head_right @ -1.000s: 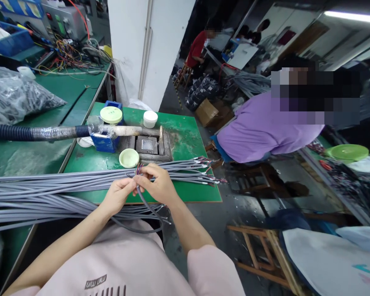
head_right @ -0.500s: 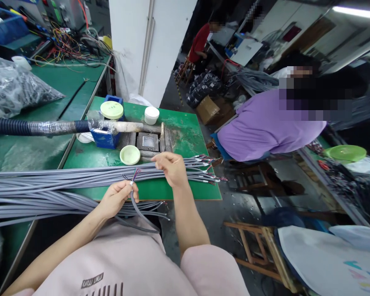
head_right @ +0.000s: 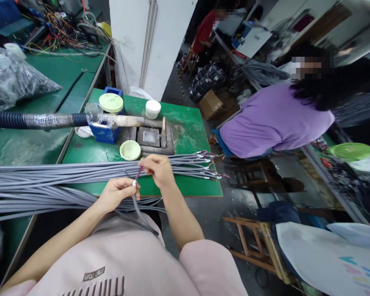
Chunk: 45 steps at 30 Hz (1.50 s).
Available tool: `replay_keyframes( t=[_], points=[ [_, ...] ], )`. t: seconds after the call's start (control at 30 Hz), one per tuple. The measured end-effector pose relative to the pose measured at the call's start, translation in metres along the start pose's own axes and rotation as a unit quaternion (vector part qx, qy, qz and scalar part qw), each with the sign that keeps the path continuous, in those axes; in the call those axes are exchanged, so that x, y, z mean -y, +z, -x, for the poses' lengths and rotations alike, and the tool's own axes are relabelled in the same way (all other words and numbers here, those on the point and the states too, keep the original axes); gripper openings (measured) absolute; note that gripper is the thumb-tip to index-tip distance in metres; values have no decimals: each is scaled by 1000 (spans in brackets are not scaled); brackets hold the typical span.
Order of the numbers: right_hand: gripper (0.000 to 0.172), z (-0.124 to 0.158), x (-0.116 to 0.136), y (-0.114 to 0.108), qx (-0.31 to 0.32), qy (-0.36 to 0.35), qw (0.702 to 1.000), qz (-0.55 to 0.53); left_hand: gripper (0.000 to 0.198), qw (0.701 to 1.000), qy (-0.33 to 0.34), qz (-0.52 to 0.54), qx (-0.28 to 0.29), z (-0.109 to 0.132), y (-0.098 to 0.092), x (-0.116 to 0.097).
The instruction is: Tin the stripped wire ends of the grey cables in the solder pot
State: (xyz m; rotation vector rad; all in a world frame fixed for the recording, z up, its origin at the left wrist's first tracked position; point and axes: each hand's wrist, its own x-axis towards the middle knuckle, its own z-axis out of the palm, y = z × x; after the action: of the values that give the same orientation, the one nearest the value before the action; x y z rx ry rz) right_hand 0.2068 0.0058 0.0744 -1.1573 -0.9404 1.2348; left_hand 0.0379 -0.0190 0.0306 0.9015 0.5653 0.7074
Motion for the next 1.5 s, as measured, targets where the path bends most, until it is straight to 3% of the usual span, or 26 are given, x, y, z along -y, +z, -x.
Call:
replay_keyframes(
  t=[0.07, 0.1, 0.27, 0.5, 0.67, 0.77, 0.83, 0.93, 1.0, 1.07, 1.17, 1.3, 1.37, 1.5],
  points=[
    [17, -4, 1, -8, -52, -24, 998, -29, 28, 1000, -4, 12, -2, 1, -3, 4],
    [16, -4, 2, -11, -48, -29, 998, -16, 28, 1000, -4, 20, -11, 1, -4, 6],
    [16, 10, 3, -2, 108, 28, 985, 134, 29, 998, -3, 33, -57, -3, -12, 15],
    [16, 18, -5, 25, 24, -12, 990, 135, 33, 996, -16, 63, -62, -3, -10, 10],
    [15, 18, -21, 22, 0, -12, 996, 85, 37, 982, -35, 176, -65, -4, -12, 5],
    [11, 22, -25, 16, 6, -60, 990, 125, 36, 974, -34, 215, -61, -5, -17, 4],
    [13, 26, -24, 10, 27, -146, 970, 195, 35, 969, -34, 235, -66, -6, -19, 3],
    [27, 32, -24, 3, 118, -304, 893, 311, 34, 962, -30, 260, -77, -8, -19, 1],
    [31, 34, -27, 1, 179, -365, 840, 360, 33, 959, -28, 271, -78, -10, -17, -2],
    [29, 34, -32, 2, 197, -387, 819, 376, 33, 959, -26, 271, -79, -11, -13, -5],
    [26, 30, -32, 3, 149, -370, 850, 344, 35, 972, -7, 214, -95, -9, -10, -10],
    [26, 10, -17, 1, -4, -314, 907, 282, 32, 988, 64, 3, -144, 3, -16, -18],
    [25, -5, -10, -2, -51, -291, 917, 268, 21, 966, 123, -149, -171, 9, -23, -19],
    [26, -34, -9, -5, -56, -251, 925, 279, 15, 884, 217, -369, -188, 15, -42, -14]
  ],
)
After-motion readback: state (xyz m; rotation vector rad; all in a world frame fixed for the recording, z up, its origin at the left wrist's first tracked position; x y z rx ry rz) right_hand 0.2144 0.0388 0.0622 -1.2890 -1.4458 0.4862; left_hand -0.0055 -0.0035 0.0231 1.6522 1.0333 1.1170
